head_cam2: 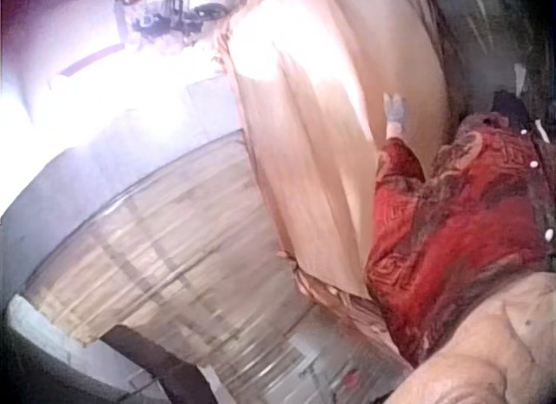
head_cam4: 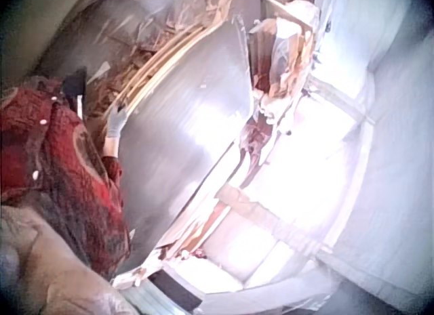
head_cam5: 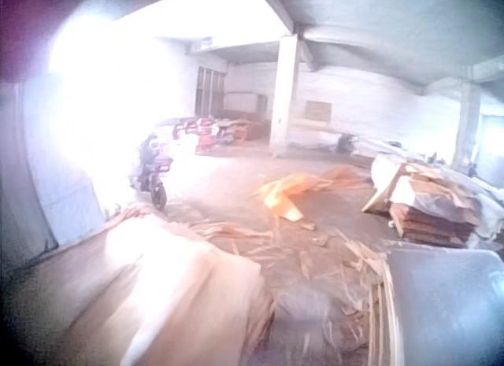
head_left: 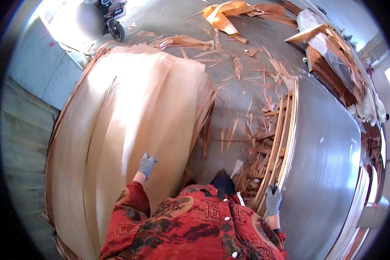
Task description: The person uses a utility knife to trim excess wood veneer from the edges of a large curved surface. They peel away the cut strips and clear debris from the workspace. The person then lifts and repositions a large sheet of veneer to continue the trimming process.
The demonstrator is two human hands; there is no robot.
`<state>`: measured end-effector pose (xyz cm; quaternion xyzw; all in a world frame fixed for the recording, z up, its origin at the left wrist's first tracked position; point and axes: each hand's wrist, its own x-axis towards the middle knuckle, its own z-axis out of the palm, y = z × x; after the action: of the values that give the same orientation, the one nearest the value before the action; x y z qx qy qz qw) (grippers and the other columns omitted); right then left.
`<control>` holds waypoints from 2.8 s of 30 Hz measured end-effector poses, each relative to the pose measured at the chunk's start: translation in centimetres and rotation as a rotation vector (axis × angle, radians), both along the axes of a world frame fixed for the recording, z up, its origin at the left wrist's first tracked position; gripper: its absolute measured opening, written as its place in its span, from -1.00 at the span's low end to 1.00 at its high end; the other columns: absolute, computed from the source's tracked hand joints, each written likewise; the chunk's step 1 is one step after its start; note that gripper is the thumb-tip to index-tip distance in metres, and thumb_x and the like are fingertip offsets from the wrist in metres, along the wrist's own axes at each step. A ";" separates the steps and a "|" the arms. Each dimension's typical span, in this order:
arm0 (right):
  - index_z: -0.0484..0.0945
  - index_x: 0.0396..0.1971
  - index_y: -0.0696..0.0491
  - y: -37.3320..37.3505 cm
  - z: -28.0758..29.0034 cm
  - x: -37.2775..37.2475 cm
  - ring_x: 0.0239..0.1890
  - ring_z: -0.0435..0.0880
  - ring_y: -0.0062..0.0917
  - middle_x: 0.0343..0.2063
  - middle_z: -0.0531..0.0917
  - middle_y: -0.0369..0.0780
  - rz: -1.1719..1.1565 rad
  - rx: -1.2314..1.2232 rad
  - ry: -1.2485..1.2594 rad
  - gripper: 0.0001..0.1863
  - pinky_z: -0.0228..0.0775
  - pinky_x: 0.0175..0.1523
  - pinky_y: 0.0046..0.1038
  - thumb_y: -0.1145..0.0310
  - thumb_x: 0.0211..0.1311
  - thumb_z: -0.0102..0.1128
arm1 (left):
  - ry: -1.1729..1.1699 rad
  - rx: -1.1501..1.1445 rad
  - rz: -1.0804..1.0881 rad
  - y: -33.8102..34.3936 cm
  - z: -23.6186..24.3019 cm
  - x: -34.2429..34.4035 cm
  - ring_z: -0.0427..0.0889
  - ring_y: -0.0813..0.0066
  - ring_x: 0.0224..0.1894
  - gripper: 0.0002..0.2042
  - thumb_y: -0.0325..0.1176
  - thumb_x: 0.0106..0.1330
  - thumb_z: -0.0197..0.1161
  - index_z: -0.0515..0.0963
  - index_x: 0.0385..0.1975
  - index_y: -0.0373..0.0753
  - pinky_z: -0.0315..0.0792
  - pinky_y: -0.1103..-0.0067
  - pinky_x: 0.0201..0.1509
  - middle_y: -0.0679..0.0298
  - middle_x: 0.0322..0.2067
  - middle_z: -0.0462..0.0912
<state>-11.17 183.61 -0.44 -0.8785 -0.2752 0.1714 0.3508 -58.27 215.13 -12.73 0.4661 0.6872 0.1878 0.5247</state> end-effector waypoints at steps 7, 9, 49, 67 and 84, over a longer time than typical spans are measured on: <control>0.49 -0.44 0.15 12.7 -4.1 11.6 -0.63 0.43 -0.69 -0.65 0.48 -0.34 0.000 0.044 0.164 -0.87 0.28 -0.52 -0.63 0.39 0.12 0.08 | 0.134 0.042 0.088 12.0 -2.6 10.1 0.55 0.40 -0.43 -0.30 -0.29 0.07 0.12 0.01 0.19 -0.44 0.40 0.52 -0.33 0.09 -0.50 0.58; 0.50 -0.44 0.14 19.2 -4.0 14.9 -0.63 0.40 -0.71 -0.66 0.46 -0.36 -0.018 0.035 0.245 -0.87 0.25 -0.52 -0.63 0.39 0.14 0.07 | 0.162 0.013 0.145 11.8 -3.6 10.9 0.57 0.42 -0.38 -0.37 -0.32 0.10 0.06 0.05 0.14 -0.51 0.41 0.55 -0.26 0.09 -0.49 0.58; 0.52 -0.37 0.07 107.5 -10.9 20.2 -0.82 0.23 -0.76 -0.61 0.59 -0.29 1.290 -0.513 0.629 -0.81 0.02 -0.74 -0.65 0.27 0.09 0.12 | -0.460 -0.300 0.838 32.9 -0.7 57.9 0.51 0.34 -0.19 -0.47 -0.14 0.26 0.02 0.14 0.15 -0.30 0.36 0.50 -0.11 0.15 -0.19 0.54; 0.53 -0.35 0.15 115.5 -24.4 -2.0 -0.44 0.57 -0.54 -0.50 0.62 -0.17 1.624 -0.507 0.428 -0.77 0.39 -0.30 -0.52 0.32 0.03 0.13 | -0.489 -0.474 1.094 47.6 5.4 55.2 0.39 0.24 0.03 -0.55 -0.24 0.21 0.06 0.28 0.06 -0.34 0.23 0.48 0.11 0.06 -0.03 0.44; 0.52 -0.42 0.06 114.3 -29.4 -9.1 -0.42 0.60 -0.31 -0.51 0.60 -0.08 1.529 -0.463 0.560 -0.80 0.39 -0.31 -0.37 0.26 -0.01 0.14 | 0.233 -0.501 0.908 58.8 -0.9 45.7 0.22 -0.04 0.14 -0.39 -0.23 -0.01 0.26 0.27 0.02 -0.45 0.21 0.41 0.15 -0.14 0.07 0.27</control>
<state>-20.26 297.92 -29.86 -0.4256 -0.6546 0.6248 0.0046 -12.59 273.97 -13.64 -0.0002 0.8972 0.1734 0.4061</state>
